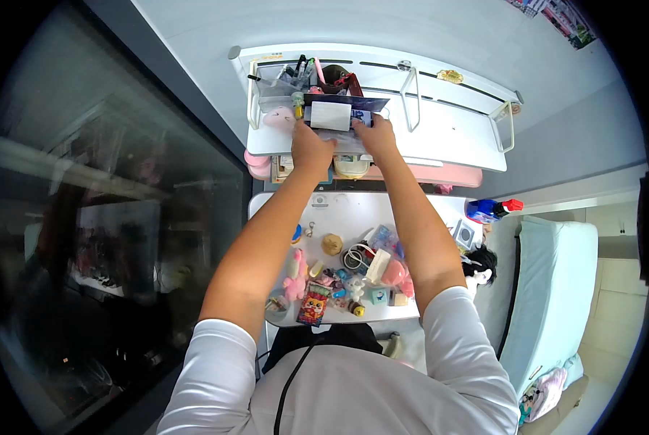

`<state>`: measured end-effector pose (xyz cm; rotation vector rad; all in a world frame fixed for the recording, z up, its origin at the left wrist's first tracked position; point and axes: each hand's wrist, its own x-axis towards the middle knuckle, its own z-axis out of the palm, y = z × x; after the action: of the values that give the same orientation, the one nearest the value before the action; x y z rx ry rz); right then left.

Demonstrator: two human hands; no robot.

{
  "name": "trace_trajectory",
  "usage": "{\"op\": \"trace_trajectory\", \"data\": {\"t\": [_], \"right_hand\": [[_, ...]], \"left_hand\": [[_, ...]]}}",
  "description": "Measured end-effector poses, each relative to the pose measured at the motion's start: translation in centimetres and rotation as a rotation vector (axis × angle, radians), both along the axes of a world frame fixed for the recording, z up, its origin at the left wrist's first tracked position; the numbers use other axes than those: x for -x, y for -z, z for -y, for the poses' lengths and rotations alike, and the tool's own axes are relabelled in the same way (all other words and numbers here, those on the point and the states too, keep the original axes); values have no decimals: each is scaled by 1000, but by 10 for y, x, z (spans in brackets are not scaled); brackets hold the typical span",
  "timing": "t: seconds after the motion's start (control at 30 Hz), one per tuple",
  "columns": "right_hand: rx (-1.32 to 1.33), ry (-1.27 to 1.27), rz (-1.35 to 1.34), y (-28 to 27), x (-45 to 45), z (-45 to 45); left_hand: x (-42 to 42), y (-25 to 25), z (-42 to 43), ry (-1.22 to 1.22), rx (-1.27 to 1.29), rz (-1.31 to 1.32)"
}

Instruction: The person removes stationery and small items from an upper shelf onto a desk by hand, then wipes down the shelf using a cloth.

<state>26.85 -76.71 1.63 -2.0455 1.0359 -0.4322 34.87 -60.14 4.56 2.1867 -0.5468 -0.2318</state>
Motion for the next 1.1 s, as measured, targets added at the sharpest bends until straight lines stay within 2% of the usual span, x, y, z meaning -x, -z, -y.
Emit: {"op": "trace_trajectory", "data": {"t": [0.1,0.33,0.47,0.6,0.73,0.8,0.93,0.97,1.03,1.1], "right_hand": [[62,60,-71,-9,-3,-13],[75,216,63,-11,-8,-30],[166,300,39,-16,-12,-43],[176,350,101,-23,-12,-55],[53,354,151,-31,-10,-57],[-60,342,228,-31,-7,-55],[18,371,254,-26,-6,-55],[30,355,264,-25,-4,-55],[23,344,267,-23,-3,-53],[-15,355,250,-27,-4,-52]], "left_hand": [[-7,13,3,-15,21,-7],[-12,27,5,-50,87,-59],[-12,29,12,-153,245,-352],[1,3,10,-203,271,-444],[5,-9,6,-185,290,-526],[3,-1,8,-194,296,-504],[-1,17,11,-216,295,-438],[1,19,10,-222,304,-488],[14,-16,3,-231,320,-587],[12,-17,4,-225,281,-596]]}}
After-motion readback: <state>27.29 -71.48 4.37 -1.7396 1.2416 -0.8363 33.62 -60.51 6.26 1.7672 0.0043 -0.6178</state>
